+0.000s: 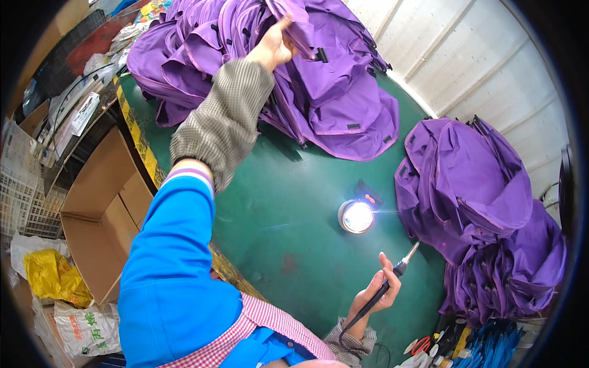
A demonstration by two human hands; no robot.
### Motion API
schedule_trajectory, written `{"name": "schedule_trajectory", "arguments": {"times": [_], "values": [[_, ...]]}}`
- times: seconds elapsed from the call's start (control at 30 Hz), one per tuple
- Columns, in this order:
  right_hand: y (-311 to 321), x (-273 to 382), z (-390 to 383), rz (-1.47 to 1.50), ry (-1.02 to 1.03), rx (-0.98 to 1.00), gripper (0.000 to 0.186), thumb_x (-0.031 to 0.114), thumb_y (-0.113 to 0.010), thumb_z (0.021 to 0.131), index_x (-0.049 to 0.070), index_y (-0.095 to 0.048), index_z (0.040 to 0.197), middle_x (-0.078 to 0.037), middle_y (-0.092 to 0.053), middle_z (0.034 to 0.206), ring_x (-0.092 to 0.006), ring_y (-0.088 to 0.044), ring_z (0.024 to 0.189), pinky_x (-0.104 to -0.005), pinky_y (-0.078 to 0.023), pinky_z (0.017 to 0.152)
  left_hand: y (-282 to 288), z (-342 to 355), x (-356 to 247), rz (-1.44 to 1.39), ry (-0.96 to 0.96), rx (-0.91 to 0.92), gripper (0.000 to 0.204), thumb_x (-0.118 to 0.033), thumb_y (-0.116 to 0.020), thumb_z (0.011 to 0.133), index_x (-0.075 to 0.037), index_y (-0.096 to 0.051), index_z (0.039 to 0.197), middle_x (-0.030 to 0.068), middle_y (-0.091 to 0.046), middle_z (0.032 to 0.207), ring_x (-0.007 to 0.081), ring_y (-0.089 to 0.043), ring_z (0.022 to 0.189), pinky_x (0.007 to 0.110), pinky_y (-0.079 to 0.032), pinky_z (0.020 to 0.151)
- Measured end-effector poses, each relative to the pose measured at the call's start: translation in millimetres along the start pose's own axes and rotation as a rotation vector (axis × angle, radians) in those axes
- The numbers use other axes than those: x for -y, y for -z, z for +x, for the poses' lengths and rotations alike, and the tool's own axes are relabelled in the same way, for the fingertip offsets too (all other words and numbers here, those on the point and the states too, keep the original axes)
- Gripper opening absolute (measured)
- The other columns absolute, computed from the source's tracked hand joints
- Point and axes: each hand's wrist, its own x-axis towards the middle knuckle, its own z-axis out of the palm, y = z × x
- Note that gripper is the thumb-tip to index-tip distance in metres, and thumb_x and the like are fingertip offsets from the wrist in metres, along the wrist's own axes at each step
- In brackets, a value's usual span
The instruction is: The person uses a handheld electric sewing tool to stitch the seams of purple fabric bags on a green worktable. They repeatedly pick up a bag, align the edges, sew along the seam, and place the finished bag aside.
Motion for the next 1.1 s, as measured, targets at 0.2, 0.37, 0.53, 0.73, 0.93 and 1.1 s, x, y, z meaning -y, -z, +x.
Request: {"name": "schedule_trajectory", "arguments": {"times": [0.2,0.37,0.53,0.73,0.93,1.1], "values": [[1,14,0,-0.03,0.029,-0.028,0.008,0.004,-0.053,0.091,0.0,-0.049,0.097,-0.026,-0.067,0.099,-0.0333,-0.064,0.096,-0.0436,-0.047,0.091,-61,-23,53,0.235,-0.149,0.338,0.047,-0.05,-0.038,0.099,-0.006,-0.054,0.1,0.0021,-0.053,0.065,0.0158,-0.051,0.052,0.031,-0.045,0.049],[-13,18,20,0.061,0.133,-0.028,0.008,0.002,-0.049,0.092,0.0,-0.047,0.1,-0.024,-0.065,0.1,-0.0288,-0.063,0.096,-0.0394,-0.047,0.09,-57,-208,160,0.547,-0.29,0.148,0.019,-0.013,-0.059,0.092,0.0,-0.057,0.106,0.0056,-0.063,0.085,0.0139,-0.059,0.066,0.026,-0.049,0.059],[-72,17,76,0.258,0.302,-0.265,0.039,-0.006,-0.064,0.082,0.006,-0.039,0.108,-0.014,-0.054,0.1,-0.0231,-0.061,0.086,-0.0376,-0.051,0.082,-43,-309,248,0.674,-0.156,0.049,0.022,-0.006,-0.073,0.079,0.002,-0.063,0.097,-0.0009,-0.061,0.077,0.0056,-0.054,0.068,0.022,-0.046,0.058],[-72,15,70,0.041,0.249,-0.264,0.042,-0.004,-0.072,0.079,0.007,-0.04,0.105,-0.004,-0.049,0.089,-0.0101,-0.051,0.073,-0.0228,-0.049,0.071,-47,-331,267,0.415,0.1,0.056,0.037,-0.023,-0.066,0.089,-0.001,-0.056,0.116,0.0027,-0.061,0.097,0.0098,-0.057,0.084,0.026,-0.05,0.069],[-70,26,81,0.019,0.268,-0.336,0.04,0.011,-0.082,0.073,0.006,-0.051,0.098,-0.003,-0.053,0.08,-0.011,-0.05,0.065,-0.0237,-0.045,0.059,-58,-319,246,0.941,0.253,0.327,0.033,-0.025,-0.06,0.093,0.0,-0.059,0.115,0.0022,-0.064,0.1,0.0095,-0.059,0.089,0.025,-0.048,0.075],[-65,29,86,-0.006,0.252,-0.325,0.028,0.005,-0.074,0.079,0.004,-0.052,0.095,-0.002,-0.052,0.074,-0.0106,-0.05,0.059,-0.0224,-0.044,0.057,-56,-327,261,0.533,0.269,0.186,0.023,-0.018,-0.065,0.09,-0.002,-0.064,0.106,0.0014,-0.066,0.093,0.0082,-0.06,0.081,0.024,-0.049,0.069]]}}
